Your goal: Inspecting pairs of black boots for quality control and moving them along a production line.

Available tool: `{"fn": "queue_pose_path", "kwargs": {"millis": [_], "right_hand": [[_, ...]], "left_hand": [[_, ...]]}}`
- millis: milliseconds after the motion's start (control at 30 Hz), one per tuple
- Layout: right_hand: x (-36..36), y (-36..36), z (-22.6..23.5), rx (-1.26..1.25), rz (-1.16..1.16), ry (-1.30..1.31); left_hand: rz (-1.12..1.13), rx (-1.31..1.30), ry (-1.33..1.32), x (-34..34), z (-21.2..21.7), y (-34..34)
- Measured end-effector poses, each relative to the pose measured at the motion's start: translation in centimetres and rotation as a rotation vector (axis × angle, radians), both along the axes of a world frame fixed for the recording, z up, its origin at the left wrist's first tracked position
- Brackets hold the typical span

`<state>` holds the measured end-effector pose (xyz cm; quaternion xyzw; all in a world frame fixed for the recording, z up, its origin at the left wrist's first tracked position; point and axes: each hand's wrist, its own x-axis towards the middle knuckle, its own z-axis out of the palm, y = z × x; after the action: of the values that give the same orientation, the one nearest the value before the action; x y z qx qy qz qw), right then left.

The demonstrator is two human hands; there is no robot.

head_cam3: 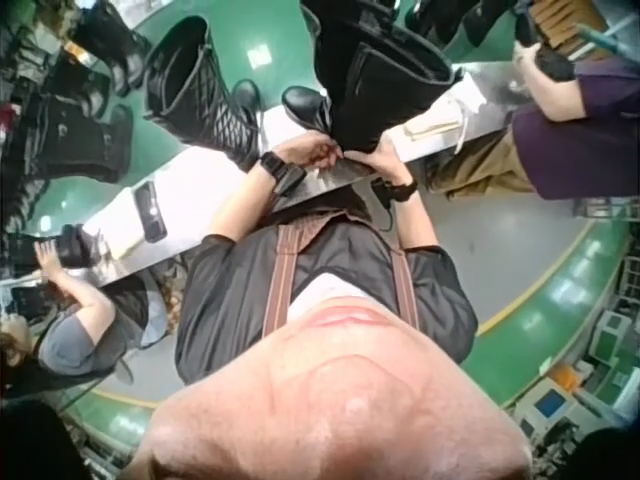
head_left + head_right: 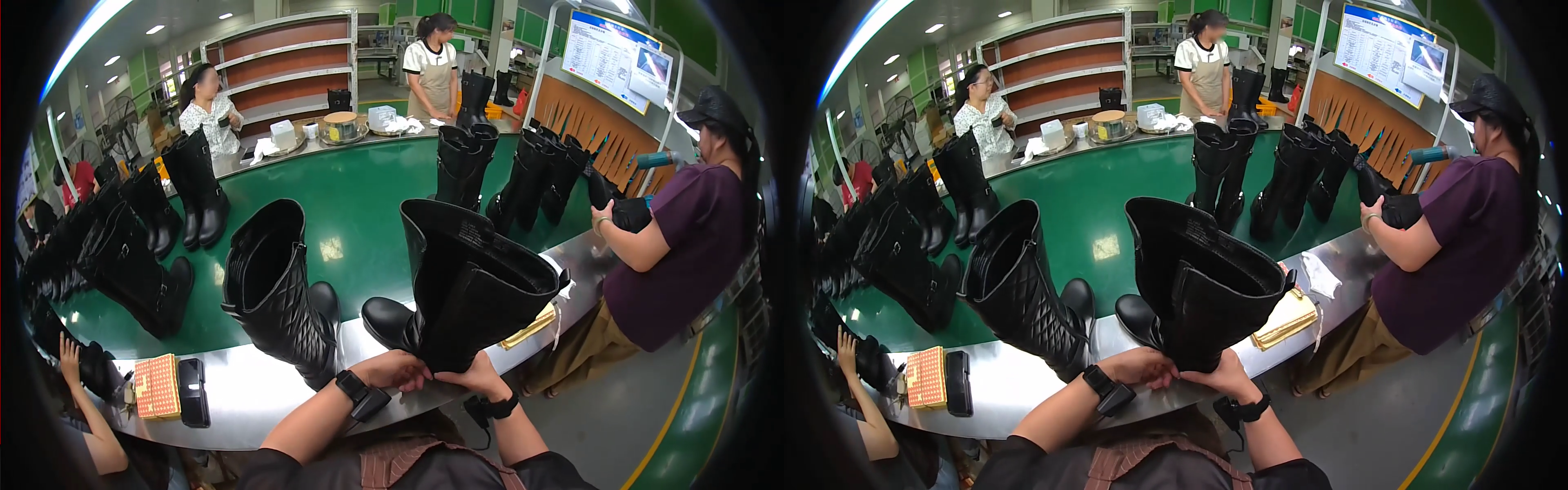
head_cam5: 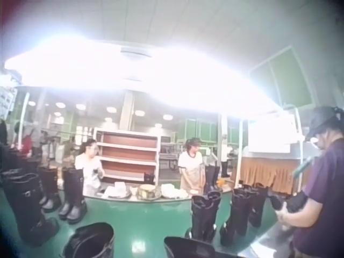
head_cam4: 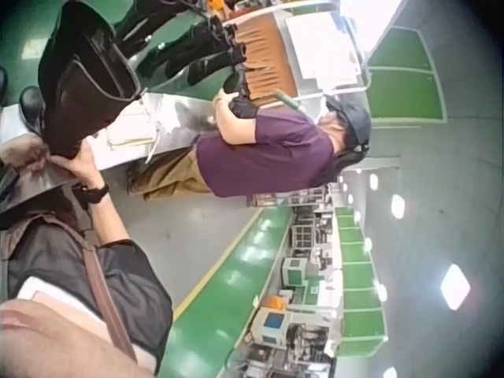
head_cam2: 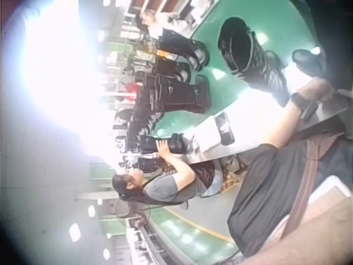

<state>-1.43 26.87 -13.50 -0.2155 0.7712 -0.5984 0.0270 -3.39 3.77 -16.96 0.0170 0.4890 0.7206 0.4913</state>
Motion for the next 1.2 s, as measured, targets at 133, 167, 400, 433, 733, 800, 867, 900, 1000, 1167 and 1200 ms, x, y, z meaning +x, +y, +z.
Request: {"fn": "queue_pose_path", "kwargs": {"millis": [133,167,400,433,733,800,867,900,1000,1167,1200], "right_hand": [[0.3,0.1,0.1,0.013,0.002,-0.07],[0.1,0.1,-0.2,0.039,-0.003,-0.064],[-0.6,-0.5,0.1,0.063,-0.036,0.046],[-0.6,0.0,-0.1,0.073,-0.037,-0.075],[0.5,-1.2,0.2,0.139,-0.107,-0.011],[0.8,-1.3,0.0,0.122,-0.086,-0.051],[1.1,-1.1,-0.5,0.108,-0.099,-0.047],[1.1,-1.2,-0.6,0.109,-0.114,-0.067],[0.8,-1.4,0.5,0.107,-0.041,-0.072],[0.7,-3.6,1.9,0.163,0.033,0.056],[0.6,-4.7,1.3,0.157,0.022,0.031]], "left_hand": [[-0.064,-0.064,0.023,0.1,0.4,-0.3],[-0.086,-0.121,0.055,0.1,0.4,-0.4],[0.146,0.017,0.427,1.4,13.5,-0.6],[0.166,0.059,0.412,1.8,16.7,-0.6],[0.287,0.007,0.633,4.1,25.6,-0.8],[0.277,-0.053,0.703,5.4,23.9,-1.7],[0.05,-0.107,0.73,7.2,21.6,-3.8],[-0.07,-0.201,0.651,8.3,20.5,-5.1],[-0.205,-0.535,0.621,11.8,15.0,-9.8],[0.15,-1.319,0.756,15.6,9.1,-15.6],[0.299,-1.281,0.78,15.7,7.0,-16.9]]}}
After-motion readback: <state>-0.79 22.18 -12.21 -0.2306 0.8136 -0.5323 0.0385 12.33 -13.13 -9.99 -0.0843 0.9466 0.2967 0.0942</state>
